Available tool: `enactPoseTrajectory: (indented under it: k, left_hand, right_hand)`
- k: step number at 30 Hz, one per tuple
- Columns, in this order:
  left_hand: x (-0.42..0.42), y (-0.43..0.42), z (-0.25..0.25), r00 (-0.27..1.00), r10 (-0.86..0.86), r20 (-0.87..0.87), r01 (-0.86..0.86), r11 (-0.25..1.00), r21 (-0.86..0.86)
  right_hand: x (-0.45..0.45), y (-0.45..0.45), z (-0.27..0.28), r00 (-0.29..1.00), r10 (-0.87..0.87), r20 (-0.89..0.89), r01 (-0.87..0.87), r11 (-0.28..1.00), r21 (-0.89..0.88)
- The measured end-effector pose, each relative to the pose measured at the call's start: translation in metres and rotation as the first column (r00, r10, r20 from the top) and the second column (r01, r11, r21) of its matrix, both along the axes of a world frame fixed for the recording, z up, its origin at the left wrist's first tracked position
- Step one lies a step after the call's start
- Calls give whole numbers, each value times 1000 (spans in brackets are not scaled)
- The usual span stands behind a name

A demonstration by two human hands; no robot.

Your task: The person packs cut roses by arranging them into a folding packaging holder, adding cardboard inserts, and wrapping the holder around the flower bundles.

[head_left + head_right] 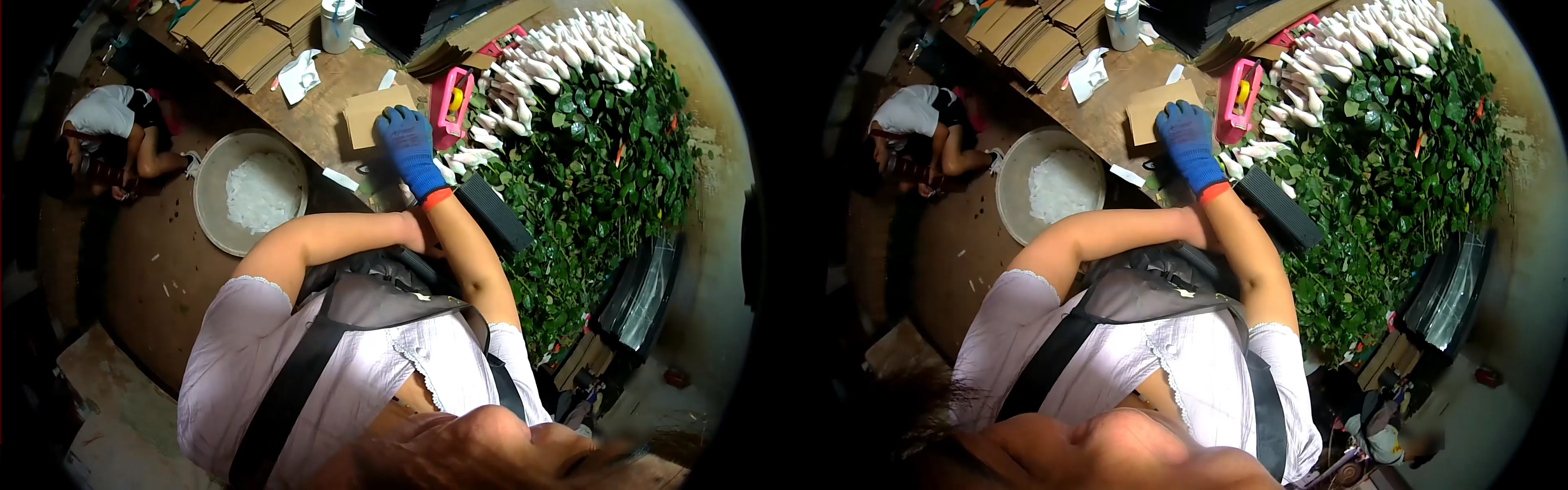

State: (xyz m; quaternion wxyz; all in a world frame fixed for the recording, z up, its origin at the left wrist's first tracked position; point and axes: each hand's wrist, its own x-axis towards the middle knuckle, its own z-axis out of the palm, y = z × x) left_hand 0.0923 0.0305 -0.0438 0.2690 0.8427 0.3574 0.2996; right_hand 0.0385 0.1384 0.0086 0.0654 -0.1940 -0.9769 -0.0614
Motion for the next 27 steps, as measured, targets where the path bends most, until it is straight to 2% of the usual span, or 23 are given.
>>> enactPoseTrajectory:
  k: [1,2,4,5,7,8,9,10,11,12,14,15,16,18,22,23,24,26,27]
  left_hand:
    - [0,0,0,1000,1,20,-1,1000,8]
    - [2,-1,0,999,0,42,-1,1000,14]
    - [-4,-2,21,997,29,-77,-26,999,39]
    - [-7,-1,31,990,42,-134,-34,998,56]
    - [-10,-1,32,988,33,-154,-7,986,165]
    - [-10,0,32,986,32,-162,4,976,217]
    - [-9,-1,24,978,-17,-206,43,992,121]
    - [-6,3,17,984,-49,-172,63,995,78]
    - [-3,8,11,987,-79,-137,85,996,35]
    - [0,10,6,989,-106,-102,106,994,-8]
    - [-7,-1,28,973,-37,227,110,942,-318]
    - [-6,1,26,998,-60,-14,59,994,-91]
    - [-8,4,25,967,-25,-254,65,987,150]
    - [-11,4,20,980,-7,-197,48,978,205]
    - [-43,-2,17,986,111,-124,-65,942,328]
    - [-51,-9,9,968,232,-95,-184,916,357]
    - [-56,-9,22,956,293,-31,-256,879,401]
    - [-59,-8,42,965,260,37,-255,893,370]
    - [-54,-7,57,980,198,9,-189,918,349]
  right_hand:
    - [4,-1,4,999,-40,29,40,999,-8]
    - [11,-2,9,999,-20,-26,20,1000,-2]
    - [33,-4,35,990,7,-137,-5,1000,17]
    - [47,-8,54,991,-36,-132,33,999,-19]
    - [90,-31,100,961,-141,-237,79,964,-253]
    - [119,-39,99,917,-178,-358,26,920,-392]
    - [144,-54,97,829,-291,-478,0,855,-519]
    - [168,-70,94,759,-530,-379,9,590,-807]
    - [189,-82,88,681,-706,-195,-31,238,-971]
    - [207,-86,75,680,-727,-96,32,160,-987]
    - [244,-91,46,659,-745,103,148,-6,-989]
    - [249,-84,51,684,-700,204,265,-22,-964]
    - [249,-82,52,662,-683,308,394,-32,-918]
    - [248,-81,61,575,-644,506,626,-52,-778]
    - [247,-81,46,626,-620,473,675,127,-727]
    - [246,-82,43,638,-612,467,686,175,-706]
    - [245,-81,41,648,-607,461,696,225,-682]
    - [243,-81,37,675,-596,435,686,291,-666]
    - [244,-81,34,689,-594,415,671,309,-674]
